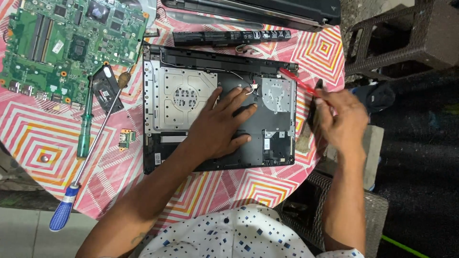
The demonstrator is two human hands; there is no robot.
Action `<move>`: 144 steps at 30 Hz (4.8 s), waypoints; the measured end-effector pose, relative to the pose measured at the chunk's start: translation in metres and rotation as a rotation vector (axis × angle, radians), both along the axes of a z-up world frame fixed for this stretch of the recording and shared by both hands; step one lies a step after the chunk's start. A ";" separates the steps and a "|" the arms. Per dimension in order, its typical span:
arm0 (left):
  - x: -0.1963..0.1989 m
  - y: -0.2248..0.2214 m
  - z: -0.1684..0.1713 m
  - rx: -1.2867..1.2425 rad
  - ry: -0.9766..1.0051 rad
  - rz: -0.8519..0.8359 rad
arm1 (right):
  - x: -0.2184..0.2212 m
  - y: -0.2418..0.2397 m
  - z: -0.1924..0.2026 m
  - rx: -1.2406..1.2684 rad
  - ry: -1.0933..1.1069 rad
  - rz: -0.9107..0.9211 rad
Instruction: Removing internal components from a laptop, including the motherboard and various cables, using a screwdriver.
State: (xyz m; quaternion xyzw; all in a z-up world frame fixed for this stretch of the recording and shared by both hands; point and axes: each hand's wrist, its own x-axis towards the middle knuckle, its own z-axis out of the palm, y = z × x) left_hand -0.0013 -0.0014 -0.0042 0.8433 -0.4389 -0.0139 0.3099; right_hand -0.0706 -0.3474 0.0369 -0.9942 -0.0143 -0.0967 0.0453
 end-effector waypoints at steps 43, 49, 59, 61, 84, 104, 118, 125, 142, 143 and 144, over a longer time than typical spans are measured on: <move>0.001 0.002 0.000 -0.023 -0.055 0.015 | -0.002 0.025 0.004 0.120 -0.204 -0.010; 0.001 -0.002 -0.001 -0.026 -0.088 0.027 | -0.003 0.015 0.006 0.159 -0.216 0.021; 0.000 0.002 0.002 0.008 -0.076 0.014 | -0.008 0.034 -0.002 0.104 -0.263 0.007; 0.001 -0.001 0.001 0.017 -0.073 -0.001 | -0.008 0.033 0.003 0.053 -0.262 -0.036; -0.001 -0.001 -0.003 -0.045 -0.020 -0.005 | -0.023 0.029 -0.061 0.541 -0.505 -0.424; 0.002 -0.001 0.019 0.120 0.076 -0.038 | -0.020 0.050 -0.045 0.692 -0.320 -0.516; 0.004 0.000 0.025 0.148 0.117 -0.043 | -0.023 0.042 -0.048 0.802 -0.352 -0.505; 0.004 0.000 0.026 0.156 0.139 -0.042 | -0.022 0.042 -0.047 0.716 -0.315 -0.413; 0.005 0.002 0.028 0.129 0.112 -0.040 | -0.015 0.066 -0.016 0.572 -0.327 -0.367; 0.007 0.002 0.031 0.139 0.123 -0.045 | -0.012 0.066 -0.015 0.566 -0.327 -0.365; 0.003 0.000 0.031 0.147 0.143 -0.056 | -0.015 0.065 -0.013 0.554 -0.320 -0.373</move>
